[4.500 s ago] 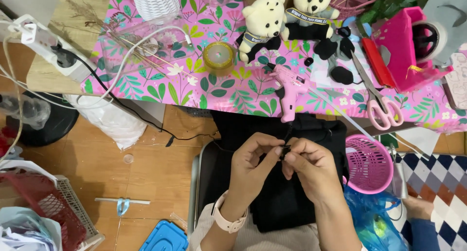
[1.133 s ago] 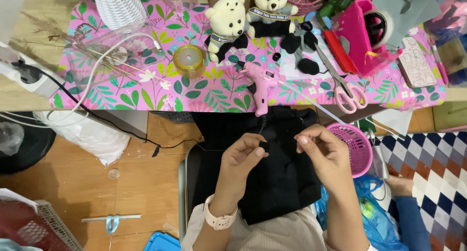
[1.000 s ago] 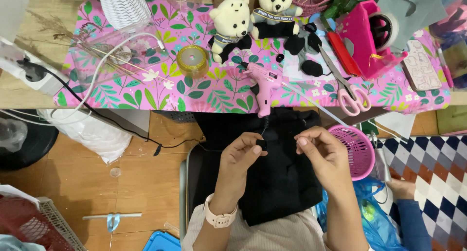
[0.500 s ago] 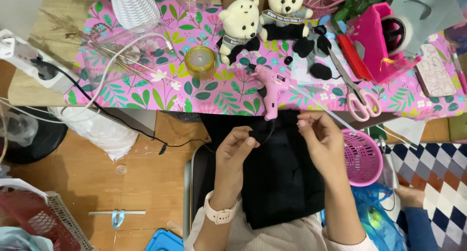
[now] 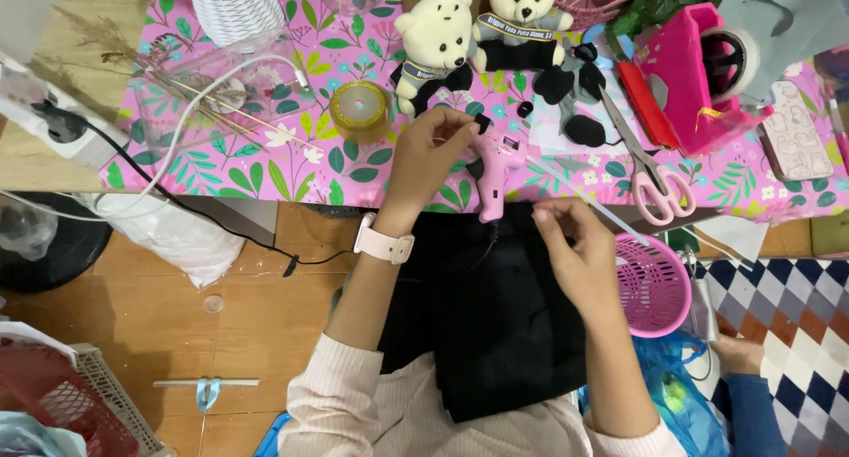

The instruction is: Using a hot glue gun to attach small black accessories like ears and hats to white bear figurines

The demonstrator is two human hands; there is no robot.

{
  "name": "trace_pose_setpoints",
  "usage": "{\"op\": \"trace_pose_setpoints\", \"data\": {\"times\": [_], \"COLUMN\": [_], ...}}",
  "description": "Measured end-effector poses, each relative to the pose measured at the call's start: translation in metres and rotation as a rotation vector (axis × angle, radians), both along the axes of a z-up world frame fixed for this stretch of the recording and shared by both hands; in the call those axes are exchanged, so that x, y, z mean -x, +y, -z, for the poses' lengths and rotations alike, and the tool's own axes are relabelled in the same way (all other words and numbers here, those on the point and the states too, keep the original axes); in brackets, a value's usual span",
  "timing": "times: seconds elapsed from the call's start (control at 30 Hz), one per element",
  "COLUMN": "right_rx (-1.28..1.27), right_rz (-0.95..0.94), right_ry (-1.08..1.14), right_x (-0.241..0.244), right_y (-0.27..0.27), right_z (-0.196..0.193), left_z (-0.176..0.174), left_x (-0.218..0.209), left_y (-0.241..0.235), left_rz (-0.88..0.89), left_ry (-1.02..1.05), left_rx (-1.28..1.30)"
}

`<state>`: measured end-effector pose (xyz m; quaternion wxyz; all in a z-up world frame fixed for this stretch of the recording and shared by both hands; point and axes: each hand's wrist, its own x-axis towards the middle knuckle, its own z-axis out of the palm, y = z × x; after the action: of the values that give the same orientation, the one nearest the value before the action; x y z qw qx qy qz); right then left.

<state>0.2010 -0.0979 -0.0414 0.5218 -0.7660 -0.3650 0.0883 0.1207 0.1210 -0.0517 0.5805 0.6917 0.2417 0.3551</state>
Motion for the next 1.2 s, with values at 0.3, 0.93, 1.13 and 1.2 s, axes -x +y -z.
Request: {"op": "trace_pose_setpoints", "data": {"times": [0.3, 0.93, 1.13, 1.2], "right_rx": [0.513, -0.566, -0.110, -0.142], "right_rz": [0.171, -0.458, -0.148, -0.155], "right_ry": [-0.005, 0.785, 0.462, 0.491], "right_x": [0.008, 0.073, 0.077, 0.073], "right_y": [0.072, -0.047, -0.060, -0.071], "right_z": [0.000, -0.007, 0.006, 0.028], "left_z": [0.017, -0.022, -0.036, -0.033], "left_x": [0.023, 0.105, 0.116, 0.116], "left_y": [0.008, -0.091, -0.113, -0.117], "left_rz": [-0.015, 0.229, 0.227, 0.198], "left_ry": [-0.031, -0.395, -0.393, -0.417], "left_rx": [0.251, 0.630, 0.557, 0.558]}}
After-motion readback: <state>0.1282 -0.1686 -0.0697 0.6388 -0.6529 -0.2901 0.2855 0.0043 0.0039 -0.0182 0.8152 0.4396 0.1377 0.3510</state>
